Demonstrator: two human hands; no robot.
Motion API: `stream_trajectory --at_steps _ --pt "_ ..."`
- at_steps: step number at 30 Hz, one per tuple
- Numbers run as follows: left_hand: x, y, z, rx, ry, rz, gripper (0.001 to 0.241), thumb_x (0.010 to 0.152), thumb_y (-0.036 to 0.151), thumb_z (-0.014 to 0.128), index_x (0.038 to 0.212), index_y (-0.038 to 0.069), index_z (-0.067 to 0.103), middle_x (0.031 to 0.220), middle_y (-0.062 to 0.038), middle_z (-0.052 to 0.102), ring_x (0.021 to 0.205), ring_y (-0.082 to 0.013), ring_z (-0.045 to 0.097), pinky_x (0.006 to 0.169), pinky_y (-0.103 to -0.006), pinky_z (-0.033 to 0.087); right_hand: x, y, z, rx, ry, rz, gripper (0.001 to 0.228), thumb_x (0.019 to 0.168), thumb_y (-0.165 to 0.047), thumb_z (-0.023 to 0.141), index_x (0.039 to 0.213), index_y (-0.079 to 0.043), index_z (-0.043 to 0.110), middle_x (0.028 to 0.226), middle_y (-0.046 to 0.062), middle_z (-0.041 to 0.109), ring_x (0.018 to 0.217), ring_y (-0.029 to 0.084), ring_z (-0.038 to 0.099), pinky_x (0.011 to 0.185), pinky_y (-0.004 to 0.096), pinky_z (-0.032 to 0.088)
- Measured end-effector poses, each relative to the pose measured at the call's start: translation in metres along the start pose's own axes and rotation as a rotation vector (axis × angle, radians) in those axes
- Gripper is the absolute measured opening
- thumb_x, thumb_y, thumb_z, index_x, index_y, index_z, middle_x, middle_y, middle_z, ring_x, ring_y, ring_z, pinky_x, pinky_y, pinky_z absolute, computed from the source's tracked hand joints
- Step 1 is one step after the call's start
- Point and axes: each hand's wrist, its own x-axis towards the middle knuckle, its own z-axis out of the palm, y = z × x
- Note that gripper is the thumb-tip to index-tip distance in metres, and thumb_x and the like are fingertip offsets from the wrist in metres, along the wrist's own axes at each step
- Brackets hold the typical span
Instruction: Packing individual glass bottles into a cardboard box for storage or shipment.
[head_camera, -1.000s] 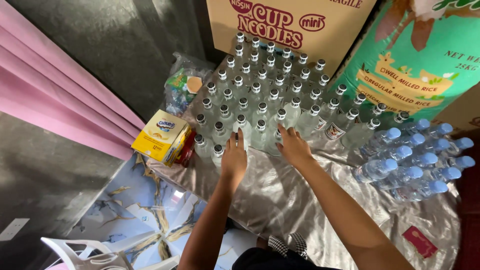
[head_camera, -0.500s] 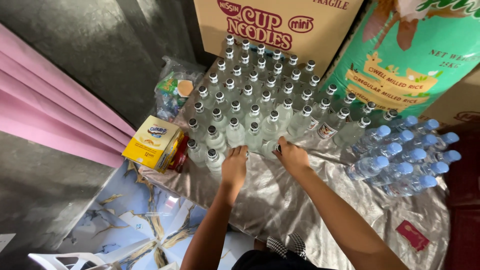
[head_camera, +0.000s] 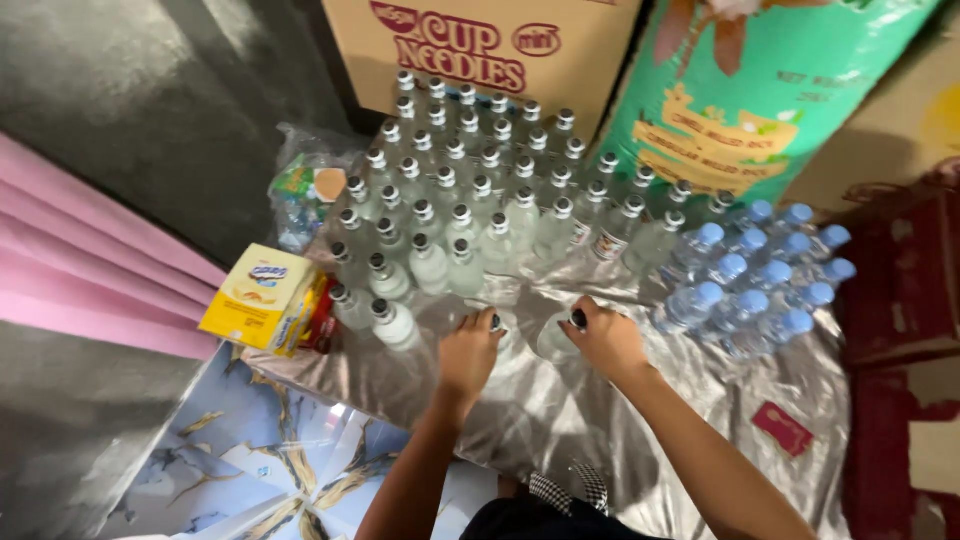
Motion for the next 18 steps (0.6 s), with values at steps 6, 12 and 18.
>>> stream_trajectory --at_steps 6,12,18 --pt "-0.015 0.071 -0.001 -0.093 0.016 0.184 0.035 0.088 0.026 0.075 0.117 0.01 0.067 0.1 -0.01 0.074 0.093 -0.0311 0.071 0.073 -0.0437 0.056 -0.059 0.016 -0.074 0.039 0.105 0.077 0.034 0.084 -0.04 0.076 0.103 -0.013 0.068 0.08 0.008 0.076 0.068 0.033 0.073 0.06 0.045 0.057" --pt "-0.015 0.146 -0.002 -0.16 0.034 0.289 0.037 0.084 0.026 0.079 0.115 0.008 0.069 0.098 -0.011 0.074 0.09 -0.0306 0.071 0.073 -0.0425 0.056 -0.105 0.045 -0.144 0.062 0.231 0.148 0.034 0.08 -0.038 0.078 0.103 -0.013 0.072 0.073 0.008 0.074 0.064 0.03 0.073 0.058 0.043 0.057" --pt "-0.017 0.217 0.01 -0.249 0.125 0.416 0.039 0.083 0.025 0.083 0.114 0.007 0.068 0.099 -0.01 0.075 0.09 -0.0296 0.072 0.072 -0.0411 0.057 -0.153 0.088 -0.209 -0.022 0.328 0.245 0.031 0.082 -0.039 0.08 0.101 -0.014 0.075 0.068 0.009 0.074 0.06 0.029 0.072 0.058 0.042 0.056"
